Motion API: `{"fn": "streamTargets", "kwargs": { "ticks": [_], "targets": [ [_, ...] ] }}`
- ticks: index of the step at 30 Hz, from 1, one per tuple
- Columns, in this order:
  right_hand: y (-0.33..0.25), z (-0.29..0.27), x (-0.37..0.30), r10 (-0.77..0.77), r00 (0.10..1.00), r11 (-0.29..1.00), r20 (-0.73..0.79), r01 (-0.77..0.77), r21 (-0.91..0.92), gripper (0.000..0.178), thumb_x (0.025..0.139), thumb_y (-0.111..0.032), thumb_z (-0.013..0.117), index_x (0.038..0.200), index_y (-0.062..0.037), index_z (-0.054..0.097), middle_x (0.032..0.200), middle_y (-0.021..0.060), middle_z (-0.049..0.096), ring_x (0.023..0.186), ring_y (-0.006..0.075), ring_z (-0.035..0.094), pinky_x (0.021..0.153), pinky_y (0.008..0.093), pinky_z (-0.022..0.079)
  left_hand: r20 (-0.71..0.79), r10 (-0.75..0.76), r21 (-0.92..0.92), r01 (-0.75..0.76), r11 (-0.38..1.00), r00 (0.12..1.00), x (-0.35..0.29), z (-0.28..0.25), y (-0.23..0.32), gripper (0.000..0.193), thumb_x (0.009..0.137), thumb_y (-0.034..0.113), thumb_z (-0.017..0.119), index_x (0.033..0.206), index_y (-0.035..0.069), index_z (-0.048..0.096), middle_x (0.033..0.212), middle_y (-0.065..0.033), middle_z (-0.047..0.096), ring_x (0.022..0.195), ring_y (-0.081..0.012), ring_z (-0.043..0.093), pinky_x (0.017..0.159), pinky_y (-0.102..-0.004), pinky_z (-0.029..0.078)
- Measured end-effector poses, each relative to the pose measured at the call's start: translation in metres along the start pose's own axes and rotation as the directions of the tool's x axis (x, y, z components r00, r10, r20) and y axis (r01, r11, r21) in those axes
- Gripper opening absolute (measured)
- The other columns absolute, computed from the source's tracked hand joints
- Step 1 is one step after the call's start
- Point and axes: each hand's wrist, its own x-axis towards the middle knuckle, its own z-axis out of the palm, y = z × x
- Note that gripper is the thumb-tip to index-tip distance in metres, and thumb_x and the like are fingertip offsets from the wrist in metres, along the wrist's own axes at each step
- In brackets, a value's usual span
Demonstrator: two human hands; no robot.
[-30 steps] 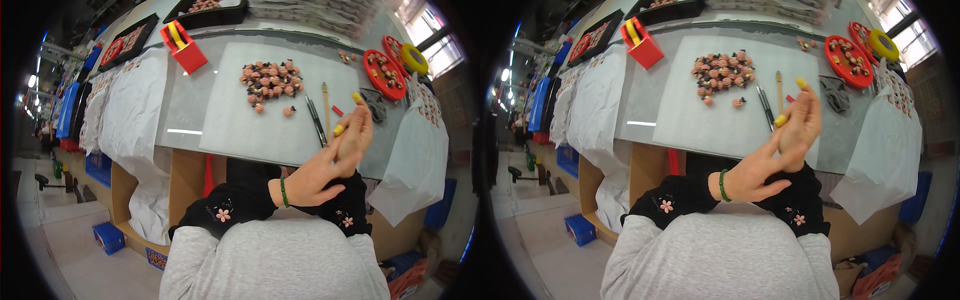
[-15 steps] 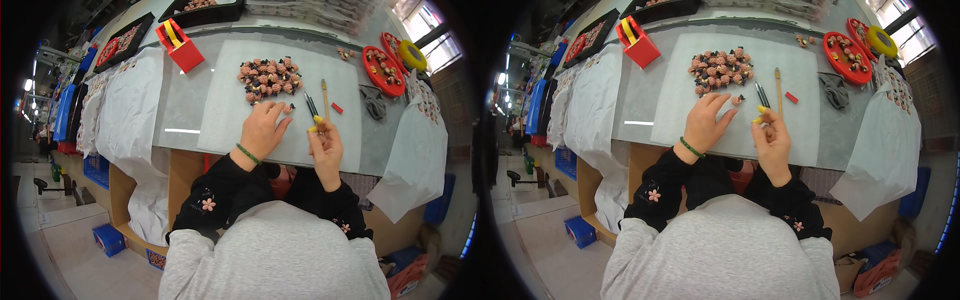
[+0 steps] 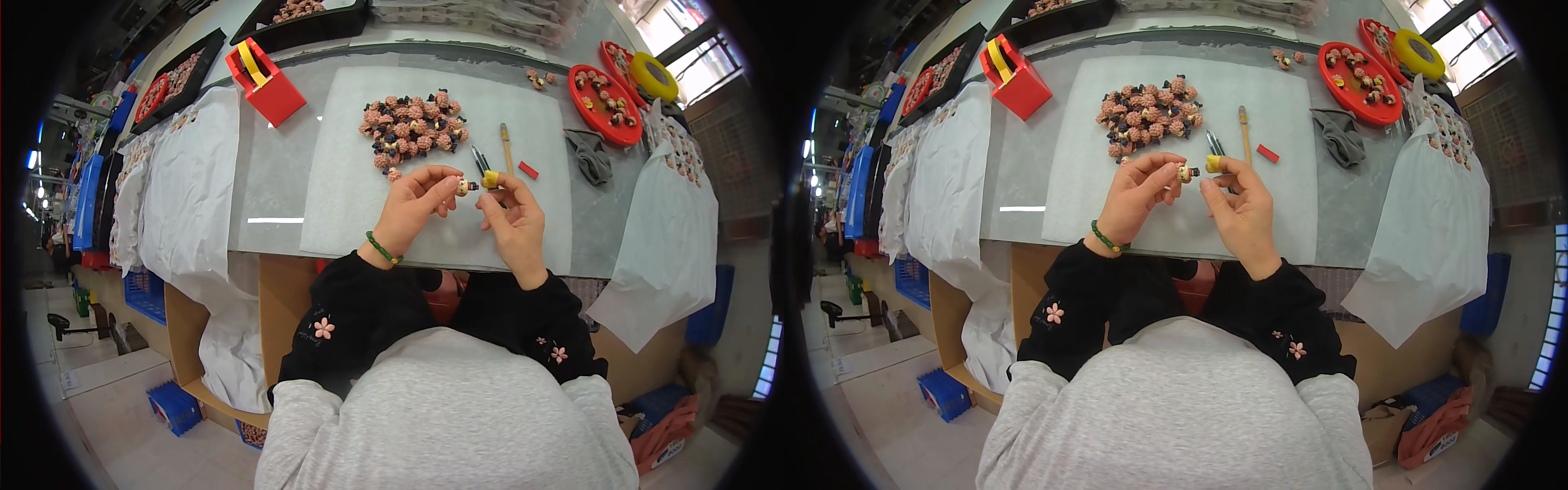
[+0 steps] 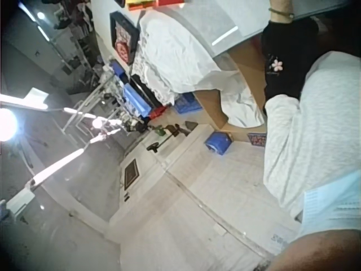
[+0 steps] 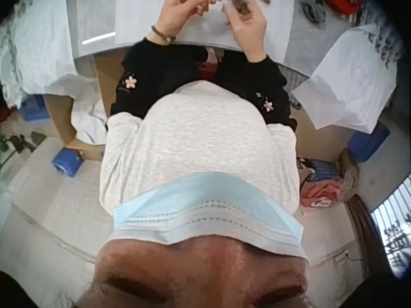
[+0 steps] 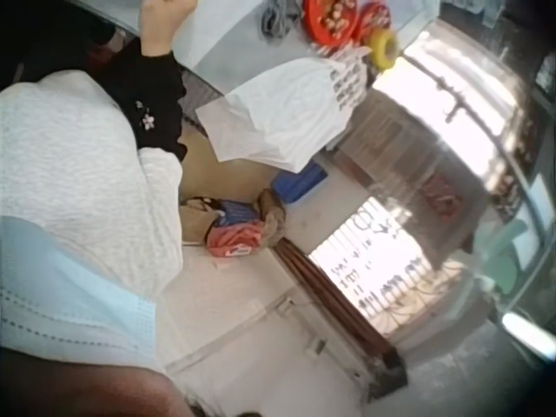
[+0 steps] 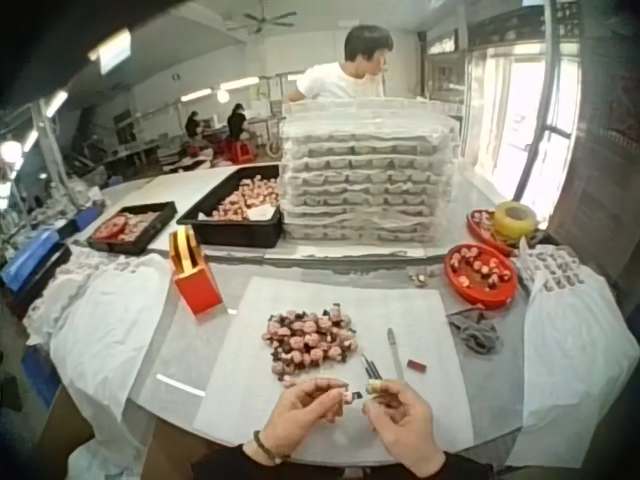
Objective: The person trims small figurines, scraping excess material from each piece using a craft knife and shaping tools before setting them down on the table.
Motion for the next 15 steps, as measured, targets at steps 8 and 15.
{"fn": "streamTargets", "kwargs": {
  "ticks": [8, 15],
  "targets": [
    [0.022, 0.01, -0.002, -0.025, 0.999, 0.995, 0.048, 0.02, 0.099, 0.023, 0.082, -0.003, 0.053, 0.103, 0.0047, 0.048, 0.09, 0.01, 0.055, 0.08, 0.0149, 0.057, 0.063, 0.0235, 0.049, -0.017, 0.045, -0.124, -0.047, 0.991, 0.999, -0.003, -0.006, -0.023, 0.022, 0.087, 0.014, 0.048, 0.103, -0.001, 0.053, 0.08, -0.0011, 0.054, 0.069, -0.0068, 0.048, 0.061, -0.0195, 0.039],
    [0.03, 0.01, -0.003, -0.197, 0.98, 0.98, -0.001, 0.197, 0.001, 0.032, 0.077, 0.007, 0.053, 0.108, 0.0047, 0.045, 0.097, 0.0107, 0.052, 0.087, 0.0157, 0.055, 0.073, 0.027, 0.05, 0.019, 0.094, -0.063, -0.093, 0.994, 0.995, -0.005, -0.005, -0.02, 0.027, 0.086, 0.009, 0.049, 0.11, -0.002, 0.051, 0.09, -0.004, 0.057, 0.073, -0.008, 0.049, 0.065, -0.0209, 0.04]
  ]
}}
